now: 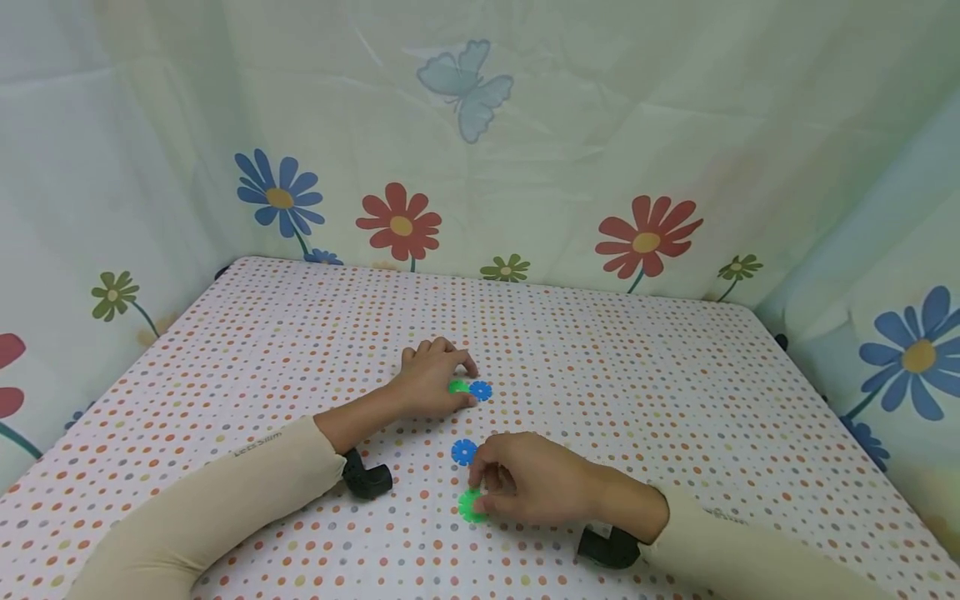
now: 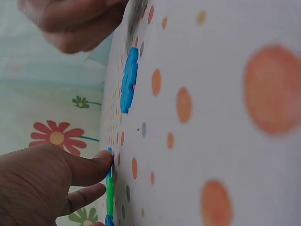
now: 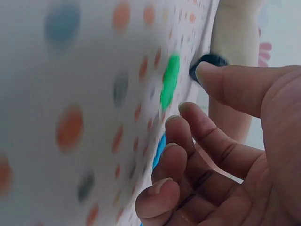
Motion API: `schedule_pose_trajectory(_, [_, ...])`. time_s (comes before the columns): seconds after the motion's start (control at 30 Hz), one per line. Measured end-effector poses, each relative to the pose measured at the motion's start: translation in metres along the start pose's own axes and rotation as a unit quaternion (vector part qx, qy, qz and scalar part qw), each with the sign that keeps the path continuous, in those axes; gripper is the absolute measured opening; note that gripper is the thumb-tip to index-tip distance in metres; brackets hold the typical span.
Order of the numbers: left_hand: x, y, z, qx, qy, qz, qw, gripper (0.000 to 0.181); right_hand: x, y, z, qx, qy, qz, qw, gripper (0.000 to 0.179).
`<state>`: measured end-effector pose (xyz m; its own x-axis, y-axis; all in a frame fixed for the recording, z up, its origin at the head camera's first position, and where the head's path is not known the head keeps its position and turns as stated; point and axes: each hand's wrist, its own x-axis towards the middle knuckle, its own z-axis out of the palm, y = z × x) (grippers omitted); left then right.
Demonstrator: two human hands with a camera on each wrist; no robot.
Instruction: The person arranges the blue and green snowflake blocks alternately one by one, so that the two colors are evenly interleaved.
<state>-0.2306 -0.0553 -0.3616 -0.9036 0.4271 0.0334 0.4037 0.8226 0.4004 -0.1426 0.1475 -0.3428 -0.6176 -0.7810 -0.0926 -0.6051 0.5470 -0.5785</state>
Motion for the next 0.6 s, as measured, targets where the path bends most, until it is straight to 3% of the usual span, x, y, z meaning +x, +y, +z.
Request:
schedule_pose_trajectory(0.27, [0.0,0.001,0.002,0.0,0.015,-0.006,0.9999,0.028,-0.008,-0.009,0.011,-0.034,-0.009,-0.023,0.9991,0.02])
schedule_pose_trajectory(0.6, [0.001,0.0,0.004,-0.005,0.024,0.001,0.9997,0.023,-0.009,-0.009,0.015,-0.054,0.011,-0.024,0.9982,0.022])
